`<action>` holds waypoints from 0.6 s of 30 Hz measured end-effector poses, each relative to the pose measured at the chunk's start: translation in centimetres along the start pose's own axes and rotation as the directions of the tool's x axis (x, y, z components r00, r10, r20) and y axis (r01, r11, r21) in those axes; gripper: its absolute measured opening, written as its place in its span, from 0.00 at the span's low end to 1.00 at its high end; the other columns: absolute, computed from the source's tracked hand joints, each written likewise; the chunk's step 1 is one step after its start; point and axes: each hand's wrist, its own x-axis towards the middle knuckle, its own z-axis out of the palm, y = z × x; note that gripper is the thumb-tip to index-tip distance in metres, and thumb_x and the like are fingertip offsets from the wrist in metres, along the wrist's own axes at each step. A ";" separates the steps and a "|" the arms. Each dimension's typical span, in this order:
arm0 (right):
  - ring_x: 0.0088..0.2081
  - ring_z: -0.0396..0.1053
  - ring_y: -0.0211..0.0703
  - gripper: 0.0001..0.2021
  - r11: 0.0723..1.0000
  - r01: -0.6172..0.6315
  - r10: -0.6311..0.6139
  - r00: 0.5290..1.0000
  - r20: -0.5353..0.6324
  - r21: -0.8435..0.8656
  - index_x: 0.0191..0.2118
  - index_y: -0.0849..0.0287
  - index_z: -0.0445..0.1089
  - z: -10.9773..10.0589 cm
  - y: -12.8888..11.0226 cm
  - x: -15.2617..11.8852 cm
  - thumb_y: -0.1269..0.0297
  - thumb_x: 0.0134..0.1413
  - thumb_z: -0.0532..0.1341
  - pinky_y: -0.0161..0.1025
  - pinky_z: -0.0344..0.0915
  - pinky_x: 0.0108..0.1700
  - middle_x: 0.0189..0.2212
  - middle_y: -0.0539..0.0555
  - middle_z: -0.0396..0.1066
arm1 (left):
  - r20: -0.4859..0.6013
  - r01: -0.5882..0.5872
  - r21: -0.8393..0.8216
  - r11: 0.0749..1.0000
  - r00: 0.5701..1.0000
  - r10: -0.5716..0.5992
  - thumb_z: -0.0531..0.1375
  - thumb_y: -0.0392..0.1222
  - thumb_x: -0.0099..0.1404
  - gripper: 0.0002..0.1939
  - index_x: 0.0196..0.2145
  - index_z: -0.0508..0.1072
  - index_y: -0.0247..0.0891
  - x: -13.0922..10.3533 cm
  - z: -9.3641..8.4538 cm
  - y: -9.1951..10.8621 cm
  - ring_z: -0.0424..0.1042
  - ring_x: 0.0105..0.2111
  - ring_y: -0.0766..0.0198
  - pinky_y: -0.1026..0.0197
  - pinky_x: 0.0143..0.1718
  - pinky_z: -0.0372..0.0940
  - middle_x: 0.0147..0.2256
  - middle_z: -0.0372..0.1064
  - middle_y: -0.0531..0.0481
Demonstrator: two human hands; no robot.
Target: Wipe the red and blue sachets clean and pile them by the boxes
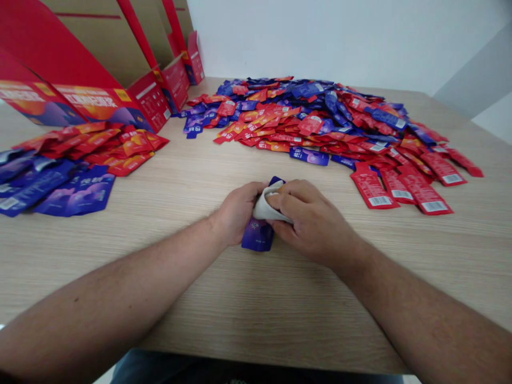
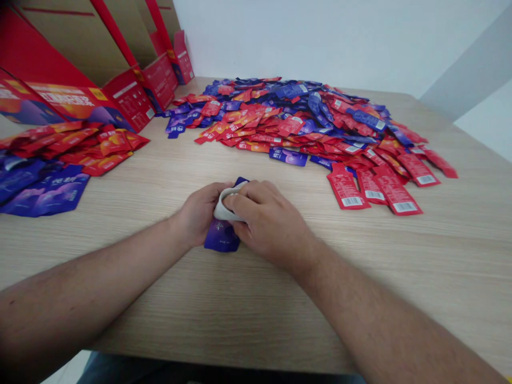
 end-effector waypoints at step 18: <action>0.49 0.72 0.54 0.12 0.999 0.023 -0.028 0.990 0.136 0.033 0.49 0.54 0.75 0.7 -0.2 -0.1 0.71 0.62 0.64 0.53 0.71 0.55 0.43 0.56 0.76 | 0.033 0.069 0.015 0.997 0.997 -0.070 0.57 0.29 0.58 0.16 0.43 0.78 0.33 0.6 -1.2 0.6 0.76 0.30 0.61 0.59 0.35 0.72 0.33 0.77 0.46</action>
